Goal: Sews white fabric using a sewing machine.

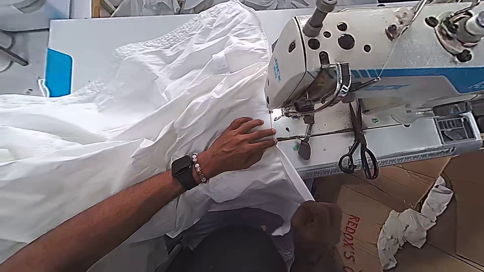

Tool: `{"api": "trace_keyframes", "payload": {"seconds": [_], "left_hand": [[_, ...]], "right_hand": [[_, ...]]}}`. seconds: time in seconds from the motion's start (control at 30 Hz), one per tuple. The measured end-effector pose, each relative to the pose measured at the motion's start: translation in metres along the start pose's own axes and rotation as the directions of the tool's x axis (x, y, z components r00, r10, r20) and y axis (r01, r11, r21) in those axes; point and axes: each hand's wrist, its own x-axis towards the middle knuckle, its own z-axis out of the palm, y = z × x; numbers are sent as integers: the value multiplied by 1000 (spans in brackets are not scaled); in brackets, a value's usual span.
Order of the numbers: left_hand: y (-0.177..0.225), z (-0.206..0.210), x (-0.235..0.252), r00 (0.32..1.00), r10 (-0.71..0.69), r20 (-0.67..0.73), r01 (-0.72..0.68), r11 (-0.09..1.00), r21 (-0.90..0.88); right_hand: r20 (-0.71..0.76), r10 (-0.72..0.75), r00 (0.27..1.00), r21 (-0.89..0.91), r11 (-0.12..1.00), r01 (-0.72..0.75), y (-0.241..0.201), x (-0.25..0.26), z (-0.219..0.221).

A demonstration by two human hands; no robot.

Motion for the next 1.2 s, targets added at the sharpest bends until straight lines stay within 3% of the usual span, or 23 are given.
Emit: {"api": "trace_keyframes", "payload": {"seconds": [0.03,0.07,0.13,0.17,0.27,0.33,0.47,0.7,0.93,1.2], "left_hand": [[0,0,1,1000,2,3,-2,1000,0],[0,0,1,1000,5,5,-5,1000,0],[1,-1,1,1000,12,12,-12,1000,-5],[0,-2,2,1000,15,10,-15,1000,-4],[1,-1,0,1000,16,-2,-16,1000,-1],[0,-1,1,1000,21,-7,-21,1000,13],[-1,0,2,1000,5,-16,-5,1000,29],[-1,-4,2,999,34,25,-34,999,18],[-14,-5,10,999,20,24,-22,999,48],[-58,-11,28,997,75,-7,-74,995,70]], "right_hand": [[138,34,990,-55,998,-27,7,8,-14],[361,79,929,-103,994,-44,15,14,-24],[752,102,652,-75,995,-68,23,23,-33],[790,46,612,-8,998,-65,20,29,-30],[521,-57,852,125,992,-10,-9,60,-13],[395,-71,916,129,991,21,-15,84,14],[342,-115,933,101,991,86,-10,90,51],[345,-255,903,-63,954,294,-14,71,42],[386,-262,885,-121,936,330,-15,90,49],[410,-220,885,-193,927,320,-26,128,69]]}}
